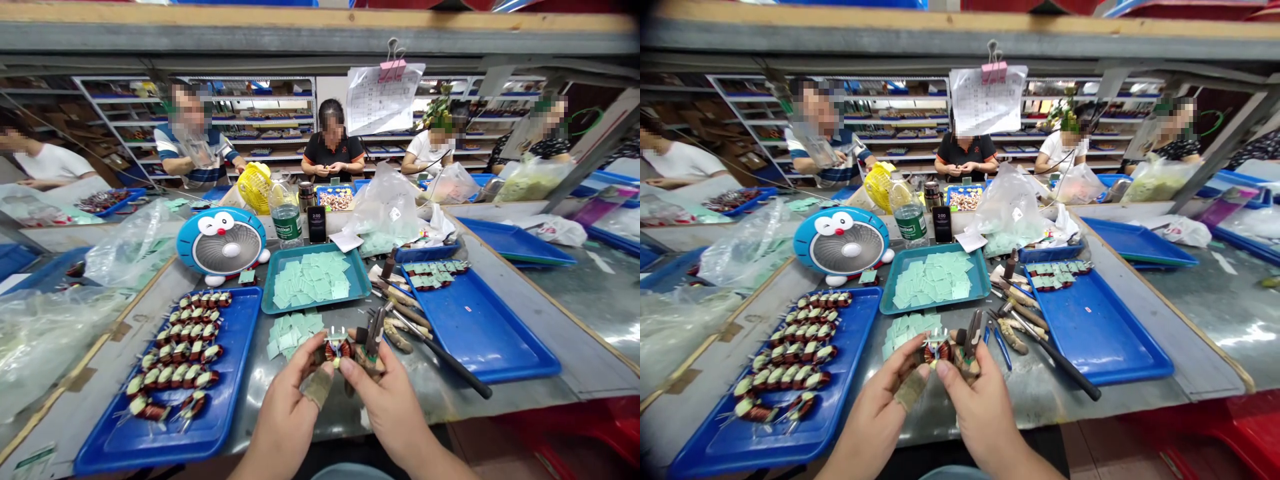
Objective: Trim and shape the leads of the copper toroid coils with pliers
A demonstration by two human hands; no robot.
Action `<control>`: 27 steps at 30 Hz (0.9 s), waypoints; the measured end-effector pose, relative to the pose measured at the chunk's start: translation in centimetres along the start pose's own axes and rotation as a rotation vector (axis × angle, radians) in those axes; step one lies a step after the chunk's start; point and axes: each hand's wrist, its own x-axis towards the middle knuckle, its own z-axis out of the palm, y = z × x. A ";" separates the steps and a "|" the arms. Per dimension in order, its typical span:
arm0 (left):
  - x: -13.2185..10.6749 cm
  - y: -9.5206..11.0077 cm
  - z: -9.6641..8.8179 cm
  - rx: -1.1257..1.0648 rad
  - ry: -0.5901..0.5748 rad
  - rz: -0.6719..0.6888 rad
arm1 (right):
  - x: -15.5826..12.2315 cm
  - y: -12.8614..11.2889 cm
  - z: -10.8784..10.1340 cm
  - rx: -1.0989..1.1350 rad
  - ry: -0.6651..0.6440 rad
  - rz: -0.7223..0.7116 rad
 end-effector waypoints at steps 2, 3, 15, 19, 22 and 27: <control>0.0 0.1 0.4 -0.048 0.001 -0.014 | -0.1 0.3 -0.2 -0.109 0.029 -0.060; 0.1 0.2 0.6 -0.093 -0.006 -0.028 | -0.1 0.5 -0.2 -0.174 0.045 -0.092; 1.5 2.7 0.4 -0.479 -0.094 -0.056 | 0.3 0.1 1.0 -0.655 0.093 -0.486; 1.4 2.7 -0.1 -0.532 -0.130 -0.061 | 0.3 0.7 1.3 -0.600 0.119 -0.452; 1.3 2.4 -0.3 -0.523 -0.123 -0.073 | 0.2 0.8 1.4 -0.598 0.125 -0.454; 1.4 2.2 -0.3 -0.491 -0.113 -0.074 | -0.1 0.7 1.3 -0.600 0.148 -0.450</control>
